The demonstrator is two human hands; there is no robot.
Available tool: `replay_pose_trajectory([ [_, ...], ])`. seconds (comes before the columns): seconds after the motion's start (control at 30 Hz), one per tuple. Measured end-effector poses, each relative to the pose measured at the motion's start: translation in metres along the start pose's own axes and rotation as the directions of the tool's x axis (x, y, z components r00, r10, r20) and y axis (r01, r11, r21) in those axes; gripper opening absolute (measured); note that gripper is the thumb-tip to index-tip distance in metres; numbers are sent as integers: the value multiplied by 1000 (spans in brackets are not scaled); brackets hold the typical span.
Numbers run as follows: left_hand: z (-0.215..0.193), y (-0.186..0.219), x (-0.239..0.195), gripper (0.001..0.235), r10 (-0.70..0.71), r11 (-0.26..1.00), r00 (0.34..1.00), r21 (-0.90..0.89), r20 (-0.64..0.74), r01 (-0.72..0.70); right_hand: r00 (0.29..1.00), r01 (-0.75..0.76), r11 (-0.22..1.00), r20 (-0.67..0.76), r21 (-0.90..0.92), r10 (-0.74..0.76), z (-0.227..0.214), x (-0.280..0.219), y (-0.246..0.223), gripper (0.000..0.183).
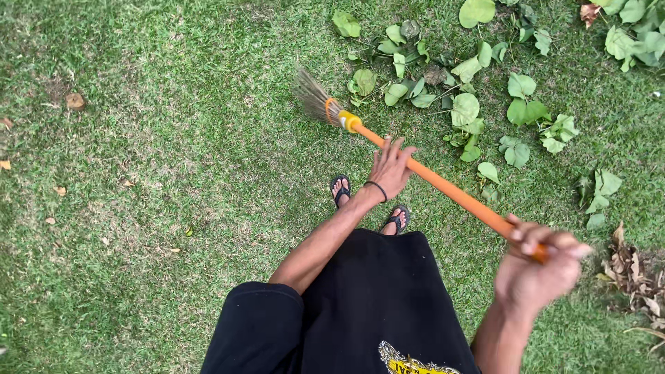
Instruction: The person sweeps leaves and grass into a pile on a lawn using a rake.
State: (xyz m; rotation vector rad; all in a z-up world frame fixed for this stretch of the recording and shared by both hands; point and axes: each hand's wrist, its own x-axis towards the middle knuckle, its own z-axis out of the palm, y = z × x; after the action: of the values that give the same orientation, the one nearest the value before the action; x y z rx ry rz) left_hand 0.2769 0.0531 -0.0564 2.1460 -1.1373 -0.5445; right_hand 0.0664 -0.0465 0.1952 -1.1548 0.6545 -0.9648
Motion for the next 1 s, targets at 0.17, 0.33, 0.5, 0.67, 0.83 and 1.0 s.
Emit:
replay_pose_trajectory([
  [0.17,69,-51,12,59,-350,932,936,-101,-12,348,994,-54,999,95,5,53,24,-31,67,43],
  [0.33,76,14,28,53,-258,917,966,-318,-11,241,990,70,994,131,-82,-58,8,-41,42,45],
  [0.5,115,32,58,60,-119,914,992,-395,-45,92,967,212,945,197,-251,-165,32,-54,-5,47],
  [0.67,75,119,49,45,71,941,996,-327,-51,-84,929,370,878,141,-304,-343,-18,-74,-41,46],
  [0.83,71,135,53,26,198,941,980,-275,-26,-198,932,363,859,159,-362,-326,-95,-59,-40,40],
  [1.0,41,128,23,35,256,955,963,-178,86,-238,925,356,877,251,-321,-284,-115,-63,-58,54],
])
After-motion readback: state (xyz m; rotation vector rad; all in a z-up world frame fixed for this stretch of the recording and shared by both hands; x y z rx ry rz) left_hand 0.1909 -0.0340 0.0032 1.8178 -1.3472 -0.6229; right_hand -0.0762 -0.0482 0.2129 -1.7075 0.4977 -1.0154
